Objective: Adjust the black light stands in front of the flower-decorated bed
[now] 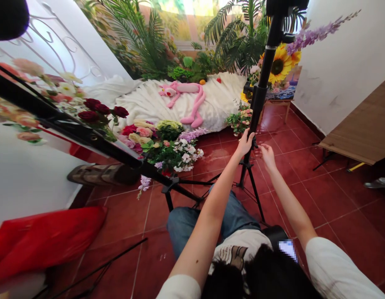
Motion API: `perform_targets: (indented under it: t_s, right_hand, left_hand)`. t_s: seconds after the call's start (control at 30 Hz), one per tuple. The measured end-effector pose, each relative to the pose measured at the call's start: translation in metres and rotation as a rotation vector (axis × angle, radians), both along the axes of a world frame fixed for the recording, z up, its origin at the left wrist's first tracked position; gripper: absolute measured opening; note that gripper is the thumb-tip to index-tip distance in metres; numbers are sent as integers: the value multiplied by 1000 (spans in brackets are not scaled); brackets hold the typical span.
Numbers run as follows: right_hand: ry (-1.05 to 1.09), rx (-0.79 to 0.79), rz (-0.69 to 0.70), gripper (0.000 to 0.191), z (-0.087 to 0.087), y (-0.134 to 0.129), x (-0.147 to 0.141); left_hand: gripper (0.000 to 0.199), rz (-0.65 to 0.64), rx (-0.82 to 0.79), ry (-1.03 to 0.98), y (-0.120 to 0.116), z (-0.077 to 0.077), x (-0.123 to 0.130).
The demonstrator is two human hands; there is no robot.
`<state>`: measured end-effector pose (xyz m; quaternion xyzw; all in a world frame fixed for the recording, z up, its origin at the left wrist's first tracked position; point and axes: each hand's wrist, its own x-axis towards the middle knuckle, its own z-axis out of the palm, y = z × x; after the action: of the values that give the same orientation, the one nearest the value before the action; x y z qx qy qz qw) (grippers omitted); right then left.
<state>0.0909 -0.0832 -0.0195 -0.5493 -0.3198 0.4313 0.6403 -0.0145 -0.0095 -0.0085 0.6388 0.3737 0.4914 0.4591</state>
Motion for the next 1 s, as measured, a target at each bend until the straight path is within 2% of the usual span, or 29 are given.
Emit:
perform_targets:
  t_s: [0.1, 0.2, 0.37, 0.47, 0.6, 0.73, 0.8, 0.93, 1.0]
  right_hand:
    - [-303, 131, -102, 40, 8, -11, 8]
    - [-665, 169, -54, 43, 24, -21, 9]
    - [-1160, 42, 11, 45, 50, -21, 1]
    - [-1334, -15, 44, 46, 63, -13, -5]
    - [-1508, -174, 129, 49, 82, -10, -16]
    - [-1477, -254, 149, 45, 87, -9, -14]
    - [-1304, -229, 133, 44, 79, -3, -5]
    - [-819, -220, 157, 46, 53, 10, 13]
    - [-717, -205, 120, 47, 44, 13, 16]
  left_hand:
    - [53, -9, -27, -9, 0, 0, 0]
    - [51, -8, 3, -3, 2, -3, 0]
    - [44, -26, 66, 0, 6, -8, -1]
    - [47, -22, 99, -9, 8, -11, -1]
    - [52, -23, 107, -22, 11, -16, 1]
    - [52, -18, 113, -44, 14, -20, 3]
    - [50, -9, 119, -47, 15, -21, 3]
    - [46, -11, 112, -43, 14, -19, 2]
    - [45, -3, 117, -46, 13, -18, 2]
